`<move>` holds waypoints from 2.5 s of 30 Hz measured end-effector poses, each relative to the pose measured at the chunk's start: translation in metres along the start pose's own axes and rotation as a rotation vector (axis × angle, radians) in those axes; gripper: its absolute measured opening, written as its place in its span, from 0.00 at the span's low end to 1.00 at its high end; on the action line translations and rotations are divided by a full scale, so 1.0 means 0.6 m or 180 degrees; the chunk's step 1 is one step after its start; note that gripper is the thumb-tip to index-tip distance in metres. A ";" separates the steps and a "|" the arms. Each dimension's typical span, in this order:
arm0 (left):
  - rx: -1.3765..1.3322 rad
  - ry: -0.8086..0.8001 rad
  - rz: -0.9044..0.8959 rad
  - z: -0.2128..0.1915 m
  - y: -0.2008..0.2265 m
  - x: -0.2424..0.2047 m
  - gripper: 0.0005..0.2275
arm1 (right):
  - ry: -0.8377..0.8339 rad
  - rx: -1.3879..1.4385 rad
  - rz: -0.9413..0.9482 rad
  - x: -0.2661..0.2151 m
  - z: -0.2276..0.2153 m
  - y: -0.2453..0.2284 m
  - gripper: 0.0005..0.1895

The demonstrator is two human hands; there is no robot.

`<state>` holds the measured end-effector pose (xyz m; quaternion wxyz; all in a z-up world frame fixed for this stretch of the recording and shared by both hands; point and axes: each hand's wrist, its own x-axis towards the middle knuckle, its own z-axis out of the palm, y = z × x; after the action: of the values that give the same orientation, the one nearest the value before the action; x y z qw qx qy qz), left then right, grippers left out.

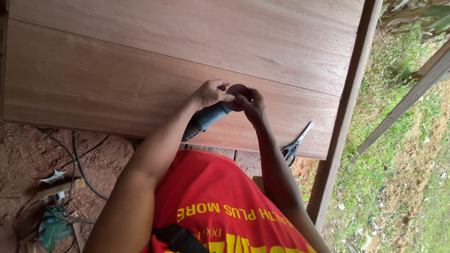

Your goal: Replacing and trimming a sandpaper disk on an angle grinder.

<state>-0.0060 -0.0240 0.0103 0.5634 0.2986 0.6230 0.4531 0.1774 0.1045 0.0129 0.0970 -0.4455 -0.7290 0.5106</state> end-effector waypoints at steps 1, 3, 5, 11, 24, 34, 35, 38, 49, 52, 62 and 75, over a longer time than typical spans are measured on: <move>0.0064 -0.0032 0.0009 -0.008 -0.002 -0.011 0.36 | 0.0048 -0.0278 0.0069 -0.001 -0.001 -0.008 0.26; 0.0593 -0.0051 -0.0040 0.007 -0.022 -0.014 0.43 | 0.0234 -0.0882 -0.0367 -0.014 -0.011 -0.021 0.28; 0.1138 -0.0037 -0.0075 0.020 -0.030 -0.018 0.50 | 0.0409 -0.1475 -0.0839 -0.023 -0.016 -0.038 0.30; 0.2194 0.0408 0.0457 0.075 -0.092 0.009 0.45 | 0.0371 -0.2297 -0.1062 -0.053 -0.040 -0.059 0.30; 0.2723 0.0202 0.0535 0.129 -0.070 0.015 0.42 | 0.0326 -0.2953 -0.2563 -0.107 -0.128 0.010 0.27; 0.2125 0.0551 0.1271 0.131 -0.072 0.017 0.31 | 0.0726 -0.1946 -0.2161 -0.109 -0.095 0.128 0.23; 0.2146 0.0543 0.1267 0.131 -0.065 0.013 0.31 | 0.0737 -0.1926 -0.2155 -0.110 -0.065 0.157 0.23; 0.2175 0.0680 0.1420 0.132 -0.052 0.000 0.28 | 0.0675 0.1497 0.0168 -0.119 0.004 0.218 0.22; 0.1847 0.0585 0.1434 0.115 -0.057 0.005 0.28 | 0.0977 -0.1215 -0.1241 -0.130 -0.063 0.087 0.37; 0.1920 0.0560 0.1501 0.116 -0.067 0.017 0.30 | 0.0460 -0.2546 -0.2045 -0.113 -0.122 0.009 0.36; 0.1801 0.0677 0.1772 0.119 -0.082 0.026 0.29 | 0.0536 -0.2056 -0.2093 -0.112 -0.092 0.060 0.22; 0.1848 0.0590 0.1588 0.118 -0.060 0.011 0.27 | 0.0866 0.2296 0.0734 -0.129 0.040 0.161 0.25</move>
<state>0.0669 -0.0167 -0.0219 0.2694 0.5457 0.6817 0.4062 0.2616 0.0385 -0.0541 0.2849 -0.5252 -0.4287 0.6776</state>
